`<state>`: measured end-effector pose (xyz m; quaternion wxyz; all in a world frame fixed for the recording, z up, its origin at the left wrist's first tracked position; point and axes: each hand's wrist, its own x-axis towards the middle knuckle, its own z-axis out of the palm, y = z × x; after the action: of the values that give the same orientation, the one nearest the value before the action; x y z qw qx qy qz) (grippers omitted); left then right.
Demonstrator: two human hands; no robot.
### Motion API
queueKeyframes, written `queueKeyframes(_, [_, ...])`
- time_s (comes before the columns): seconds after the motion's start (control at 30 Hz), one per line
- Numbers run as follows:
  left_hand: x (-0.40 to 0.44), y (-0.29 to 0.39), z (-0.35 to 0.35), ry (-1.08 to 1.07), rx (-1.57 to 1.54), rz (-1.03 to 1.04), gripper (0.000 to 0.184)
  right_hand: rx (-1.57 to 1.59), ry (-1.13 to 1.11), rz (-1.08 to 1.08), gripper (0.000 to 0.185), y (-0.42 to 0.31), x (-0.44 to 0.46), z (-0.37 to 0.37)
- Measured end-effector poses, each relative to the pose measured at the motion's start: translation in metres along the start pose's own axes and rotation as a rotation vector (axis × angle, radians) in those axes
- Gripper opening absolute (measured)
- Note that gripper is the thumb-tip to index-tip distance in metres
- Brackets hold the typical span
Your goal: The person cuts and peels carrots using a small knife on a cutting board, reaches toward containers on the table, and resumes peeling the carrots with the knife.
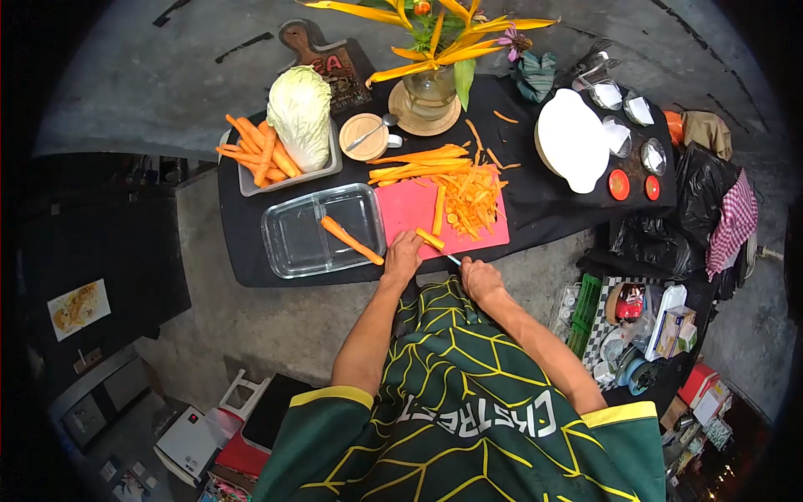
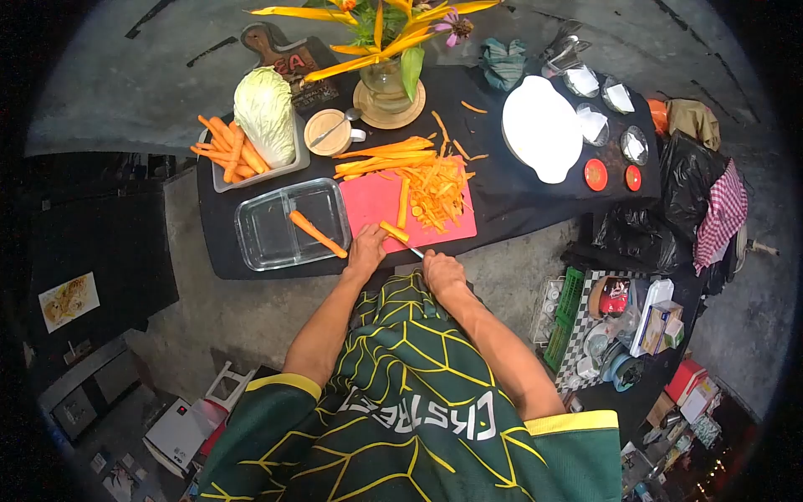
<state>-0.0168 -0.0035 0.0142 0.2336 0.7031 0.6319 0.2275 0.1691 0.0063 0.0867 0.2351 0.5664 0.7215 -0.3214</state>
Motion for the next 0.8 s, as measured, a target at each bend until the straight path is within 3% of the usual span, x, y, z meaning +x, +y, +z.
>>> queueKeyframes(0.2, [0.003,0.003,-0.001,-0.034,0.023,-0.010,0.026,0.062,-0.040,-0.033,0.031,-0.008,-0.006,-0.022])
queueKeyframes(0.47, [0.005,0.007,-0.001,-0.045,0.009,-0.014,0.026,0.043,-0.103,0.124,0.028,-0.031,-0.009,-0.029])
queueKeyframes(0.8, [0.005,0.004,0.001,-0.018,0.023,-0.075,0.025,0.205,-0.032,0.052,0.035,0.007,-0.031,-0.046])
